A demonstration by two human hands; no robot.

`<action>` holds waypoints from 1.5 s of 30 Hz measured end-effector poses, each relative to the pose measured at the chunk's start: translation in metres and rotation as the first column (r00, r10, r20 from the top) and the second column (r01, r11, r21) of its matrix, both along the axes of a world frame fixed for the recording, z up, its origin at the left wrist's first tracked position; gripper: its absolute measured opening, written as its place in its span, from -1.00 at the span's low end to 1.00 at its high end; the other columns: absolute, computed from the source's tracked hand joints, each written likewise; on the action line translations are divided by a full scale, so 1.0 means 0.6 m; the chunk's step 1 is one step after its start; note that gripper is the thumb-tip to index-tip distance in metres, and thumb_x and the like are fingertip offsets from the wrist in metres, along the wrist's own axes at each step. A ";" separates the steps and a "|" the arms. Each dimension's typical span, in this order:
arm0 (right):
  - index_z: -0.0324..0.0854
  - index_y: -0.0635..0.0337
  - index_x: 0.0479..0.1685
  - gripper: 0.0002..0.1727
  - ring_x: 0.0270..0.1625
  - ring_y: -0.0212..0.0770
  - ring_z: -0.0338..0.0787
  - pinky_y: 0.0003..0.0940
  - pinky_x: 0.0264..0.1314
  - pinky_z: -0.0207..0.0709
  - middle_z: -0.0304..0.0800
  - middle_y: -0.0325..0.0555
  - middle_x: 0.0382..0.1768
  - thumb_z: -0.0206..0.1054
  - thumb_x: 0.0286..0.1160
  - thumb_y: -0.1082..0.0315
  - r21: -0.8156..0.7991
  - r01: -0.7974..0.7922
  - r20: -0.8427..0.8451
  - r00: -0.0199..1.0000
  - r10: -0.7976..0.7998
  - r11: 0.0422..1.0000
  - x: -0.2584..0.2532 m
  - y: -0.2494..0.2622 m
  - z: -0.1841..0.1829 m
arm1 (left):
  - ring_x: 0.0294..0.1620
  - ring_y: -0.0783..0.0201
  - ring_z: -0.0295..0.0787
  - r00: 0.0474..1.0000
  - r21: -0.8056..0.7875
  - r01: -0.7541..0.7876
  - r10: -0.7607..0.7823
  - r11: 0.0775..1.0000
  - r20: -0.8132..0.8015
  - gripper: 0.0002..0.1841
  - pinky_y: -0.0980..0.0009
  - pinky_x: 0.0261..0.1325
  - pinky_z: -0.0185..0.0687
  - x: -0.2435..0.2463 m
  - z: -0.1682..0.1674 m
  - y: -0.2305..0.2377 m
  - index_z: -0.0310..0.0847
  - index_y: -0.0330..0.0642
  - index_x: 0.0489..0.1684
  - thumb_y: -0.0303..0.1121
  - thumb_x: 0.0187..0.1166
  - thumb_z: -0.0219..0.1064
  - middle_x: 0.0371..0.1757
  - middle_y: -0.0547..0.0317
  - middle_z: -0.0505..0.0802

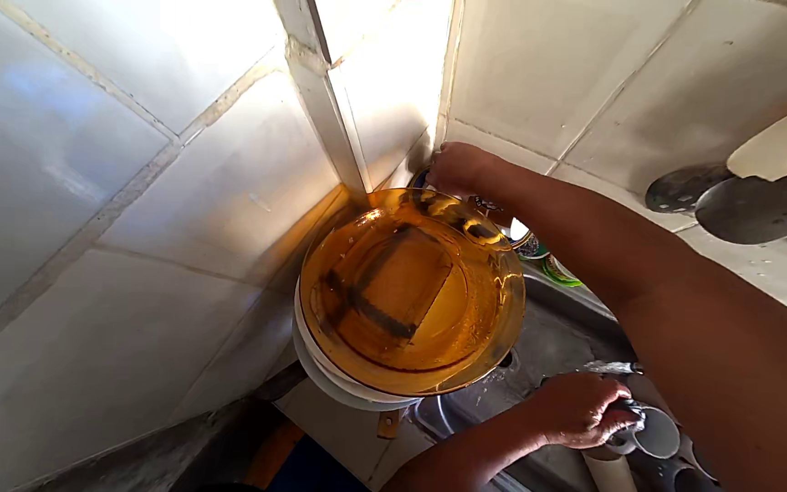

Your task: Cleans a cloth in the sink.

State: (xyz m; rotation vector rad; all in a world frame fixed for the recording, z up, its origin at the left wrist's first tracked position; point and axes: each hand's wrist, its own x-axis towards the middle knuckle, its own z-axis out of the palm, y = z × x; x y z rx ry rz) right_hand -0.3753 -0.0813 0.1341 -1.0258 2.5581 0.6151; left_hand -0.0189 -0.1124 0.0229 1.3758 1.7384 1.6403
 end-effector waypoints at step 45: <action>0.34 0.11 0.68 -0.47 0.49 0.26 0.65 0.35 0.49 0.50 0.61 0.29 0.48 0.03 0.85 0.10 -0.276 0.485 0.943 -0.030 -0.331 -0.830 0.724 0.055 -0.300 | -0.22 0.50 0.71 0.377 -0.438 -0.092 0.438 0.894 0.816 -0.34 0.45 -0.12 0.68 0.041 -0.122 0.025 0.62 0.02 0.02 0.35 0.76 -0.24 -0.22 0.31 0.79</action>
